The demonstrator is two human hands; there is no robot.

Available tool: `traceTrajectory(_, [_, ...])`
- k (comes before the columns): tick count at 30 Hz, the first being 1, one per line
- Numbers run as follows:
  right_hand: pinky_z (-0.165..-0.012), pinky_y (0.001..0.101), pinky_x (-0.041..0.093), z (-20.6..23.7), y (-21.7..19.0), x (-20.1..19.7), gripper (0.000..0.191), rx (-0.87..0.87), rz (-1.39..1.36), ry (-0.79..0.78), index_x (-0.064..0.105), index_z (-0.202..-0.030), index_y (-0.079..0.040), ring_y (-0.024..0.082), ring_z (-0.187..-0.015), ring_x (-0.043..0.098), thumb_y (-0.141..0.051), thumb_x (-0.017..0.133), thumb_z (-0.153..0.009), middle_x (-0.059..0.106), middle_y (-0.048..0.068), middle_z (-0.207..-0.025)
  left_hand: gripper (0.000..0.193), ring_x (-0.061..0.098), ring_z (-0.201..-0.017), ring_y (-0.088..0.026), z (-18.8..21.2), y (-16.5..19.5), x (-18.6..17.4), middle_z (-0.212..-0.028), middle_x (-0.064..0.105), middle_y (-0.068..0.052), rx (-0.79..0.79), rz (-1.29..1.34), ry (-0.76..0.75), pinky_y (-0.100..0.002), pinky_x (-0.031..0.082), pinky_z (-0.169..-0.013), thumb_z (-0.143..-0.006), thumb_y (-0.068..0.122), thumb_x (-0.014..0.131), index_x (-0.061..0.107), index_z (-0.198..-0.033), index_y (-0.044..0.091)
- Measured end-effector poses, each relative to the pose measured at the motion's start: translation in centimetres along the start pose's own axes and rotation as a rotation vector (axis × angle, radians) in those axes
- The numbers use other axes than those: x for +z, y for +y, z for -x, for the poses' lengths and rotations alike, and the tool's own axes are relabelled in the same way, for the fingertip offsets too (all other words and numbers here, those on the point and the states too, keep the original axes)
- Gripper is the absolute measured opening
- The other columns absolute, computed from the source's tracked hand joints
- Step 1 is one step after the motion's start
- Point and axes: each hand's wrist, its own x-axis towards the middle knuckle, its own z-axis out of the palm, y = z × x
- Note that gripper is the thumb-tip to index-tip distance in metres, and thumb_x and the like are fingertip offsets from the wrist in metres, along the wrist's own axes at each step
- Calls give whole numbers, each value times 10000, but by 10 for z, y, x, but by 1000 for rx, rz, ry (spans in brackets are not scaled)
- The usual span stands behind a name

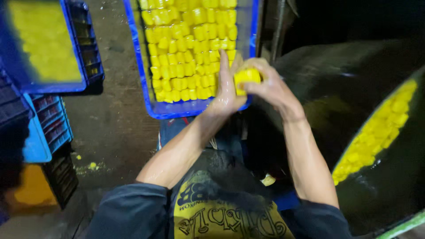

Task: The person washes yellow blocks in a large water-filled basin, rubbing and rinsing each block by hand before placing it into a blue plastic crate. They repeatedly reach into the basin, handle one block at a time, and arrange the washed blocks in the crate.

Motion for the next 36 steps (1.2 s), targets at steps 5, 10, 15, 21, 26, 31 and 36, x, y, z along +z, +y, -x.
traceTrajectory(5, [-1030,482,450,-103,42,47,530,275,76,203,722,-1174,-64,423,-1222,579,-395,777,-764,627,252,-1303,954,215,-1544,-186,-36,81,-55,-1713,197,-95,350,-325,169,-377,173,-1242,-1004,697,341,153,-1659,28])
traceTrajectory(10, [-1082,689,294,-128,96,149,779,187,950,569,688,-1202,-50,569,-1312,363,-622,825,-692,495,359,-1353,796,394,-1485,-281,-39,117,-88,-1606,430,-188,350,-647,240,-378,287,-1216,-1032,578,398,427,-1514,-55])
traceTrajectory(15, [-1172,544,314,-115,115,120,752,165,556,358,653,-1363,-81,472,-1386,390,-553,757,-788,480,314,-1460,647,651,-1225,-350,-64,99,-84,-1269,711,-247,239,-1498,114,-413,474,-1071,-1081,506,366,671,-1230,-44])
traceTrajectory(21, [-1159,354,449,-28,88,50,639,106,-55,285,588,-1438,-13,265,-1375,583,-339,748,-913,610,174,-1482,494,635,-983,-509,-79,84,-102,-1061,683,-306,351,-2172,-178,-602,467,-872,-1066,340,315,661,-1026,-11])
traceTrajectory(26, [-1074,378,499,145,2,19,507,-81,-518,365,544,-1384,-12,228,-1292,591,-182,714,-938,598,137,-1400,561,426,-1330,-491,-85,32,-8,-1390,487,-348,812,-1943,98,-528,291,-1163,-975,342,684,550,-1313,-85])
traceTrajectory(31, [-921,377,591,299,17,-63,290,-231,-1095,926,740,-1044,-71,238,-1053,715,-337,671,-951,759,116,-1079,267,609,-1149,-308,-2,-105,155,-1249,602,-138,978,-1519,-745,-400,530,-973,-1021,117,737,594,-1241,65])
traceTrajectory(36, [-775,400,573,357,190,-104,299,290,190,850,693,-1105,-18,301,-894,734,-200,692,-868,739,133,-986,394,652,-1046,-394,29,-285,175,-1144,663,-177,375,-2231,-1566,-480,530,-857,-741,128,729,651,-1122,65])
